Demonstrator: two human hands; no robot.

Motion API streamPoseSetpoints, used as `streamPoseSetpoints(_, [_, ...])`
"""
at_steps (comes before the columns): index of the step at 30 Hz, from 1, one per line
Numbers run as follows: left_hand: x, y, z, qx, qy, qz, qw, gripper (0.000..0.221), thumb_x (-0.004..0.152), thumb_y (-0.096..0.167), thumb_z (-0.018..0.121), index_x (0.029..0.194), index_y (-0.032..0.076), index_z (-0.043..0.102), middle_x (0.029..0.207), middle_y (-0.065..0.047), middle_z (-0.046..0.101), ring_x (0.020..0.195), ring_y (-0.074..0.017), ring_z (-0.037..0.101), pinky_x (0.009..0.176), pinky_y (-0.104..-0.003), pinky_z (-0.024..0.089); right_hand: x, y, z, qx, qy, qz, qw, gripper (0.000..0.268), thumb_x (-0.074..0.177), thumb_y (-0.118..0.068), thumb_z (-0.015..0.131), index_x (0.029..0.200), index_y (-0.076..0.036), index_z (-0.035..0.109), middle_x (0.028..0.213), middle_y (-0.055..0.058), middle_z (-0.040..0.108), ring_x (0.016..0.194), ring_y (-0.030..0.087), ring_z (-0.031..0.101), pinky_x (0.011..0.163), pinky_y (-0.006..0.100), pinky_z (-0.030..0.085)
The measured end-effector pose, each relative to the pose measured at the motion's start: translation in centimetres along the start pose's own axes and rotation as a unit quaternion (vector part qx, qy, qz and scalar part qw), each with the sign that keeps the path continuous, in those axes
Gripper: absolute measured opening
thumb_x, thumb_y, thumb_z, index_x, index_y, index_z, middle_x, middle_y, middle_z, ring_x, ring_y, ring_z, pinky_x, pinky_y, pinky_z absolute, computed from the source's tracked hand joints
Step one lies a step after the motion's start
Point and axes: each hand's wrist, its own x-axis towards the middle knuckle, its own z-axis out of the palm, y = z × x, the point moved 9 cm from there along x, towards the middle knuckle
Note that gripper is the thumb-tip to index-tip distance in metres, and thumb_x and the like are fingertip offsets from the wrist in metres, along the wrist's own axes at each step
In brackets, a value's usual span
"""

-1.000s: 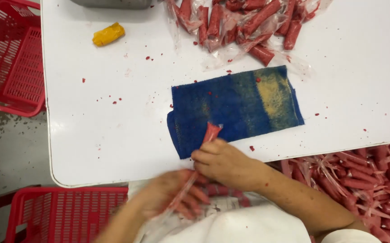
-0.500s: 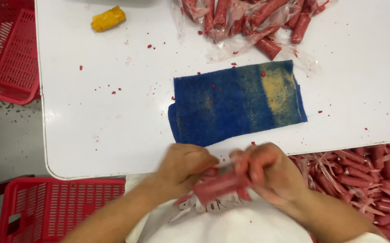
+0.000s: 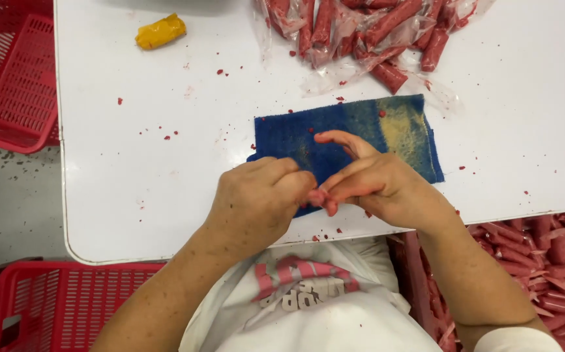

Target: The person repeatedly picks up small, red, sausage-like items from a pile on a white table and places them into clear plastic bags. They use both hands to manipulate the items and the bags, occasionally wiping the items on a blue cloth before bagging them.

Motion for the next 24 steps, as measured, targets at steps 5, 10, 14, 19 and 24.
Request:
streamPoseSetpoints(5, [0.1, 0.5, 2.9, -0.181, -0.103, 0.056, 0.976, 0.055, 0.089, 0.055, 0.061, 0.101, 0.001, 0.057, 0.114, -0.019, 0.056, 0.112, -0.0413, 0.057, 0.100, -0.050, 0.047, 1.8, -0.5, 0.6, -0.062, -0.060, -0.073, 0.994, 0.022, 0.102, -0.013, 0.056, 0.106, -0.019, 0.076, 0.094, -0.007, 0.075, 0.116, 0.031, 0.052, 0.116, 0.050, 0.030])
streamPoseSetpoints(10, [-0.1, -1.5, 4.4, -0.155, -0.075, 0.071, 0.982, 0.052, 0.094, 0.049, 0.056, 0.104, -0.001, 0.061, 0.107, -0.017, 0.055, 0.101, -0.0376, 0.055, 0.092, -0.048, 0.050, 1.4, 3.2, 0.4, -0.063, -0.075, -0.031, 0.995, 0.024, 0.100, -0.018, 0.058, 0.120, -0.018, 0.072, 0.117, -0.005, 0.073, 0.133, 0.033, 0.040, 0.118, 0.049, 0.031])
streamPoseSetpoints(14, [-1.8, -0.9, 3.4, -0.011, 0.028, 0.040, 0.999, 0.036, 0.100, 0.032, 0.068, 0.115, -0.001, 0.061, 0.106, -0.017, 0.058, 0.097, -0.0373, 0.059, 0.087, -0.047, 0.051, 0.0, 7.9, 0.6, 0.130, 0.120, 0.048, 0.983, 0.021, 0.093, -0.016, 0.072, 0.114, -0.013, 0.073, 0.117, 0.004, 0.073, 0.127, 0.026, 0.062, 0.118, 0.042, 0.049])
streamPoseSetpoints(19, [-5.5, -2.2, 4.6, -0.029, 0.100, -0.104, 0.989, 0.037, 0.099, 0.042, 0.060, 0.113, 0.007, 0.063, 0.116, -0.012, 0.060, 0.101, -0.0301, 0.063, 0.077, -0.038, 0.055, -1.5, 8.3, 2.1, 0.136, 0.381, 0.061, 0.913, 0.018, 0.077, 0.002, 0.084, 0.093, 0.003, 0.076, 0.098, 0.019, 0.075, 0.099, 0.030, 0.073, 0.095, 0.041, 0.059])
streamPoseSetpoints(24, [-2.9, -2.6, 5.8, 0.052, 0.037, -0.066, 0.996, 0.027, 0.102, 0.030, 0.055, 0.107, 0.006, 0.066, 0.100, -0.009, 0.060, 0.087, -0.0278, 0.063, 0.067, -0.034, 0.055, -1.6, 9.0, 3.1, 0.205, 0.418, 0.009, 0.885, 0.044, 0.078, 0.014, 0.078, 0.102, 0.000, 0.044, 0.087, 0.015, 0.070, 0.091, 0.023, 0.070, 0.101, 0.044, 0.056])
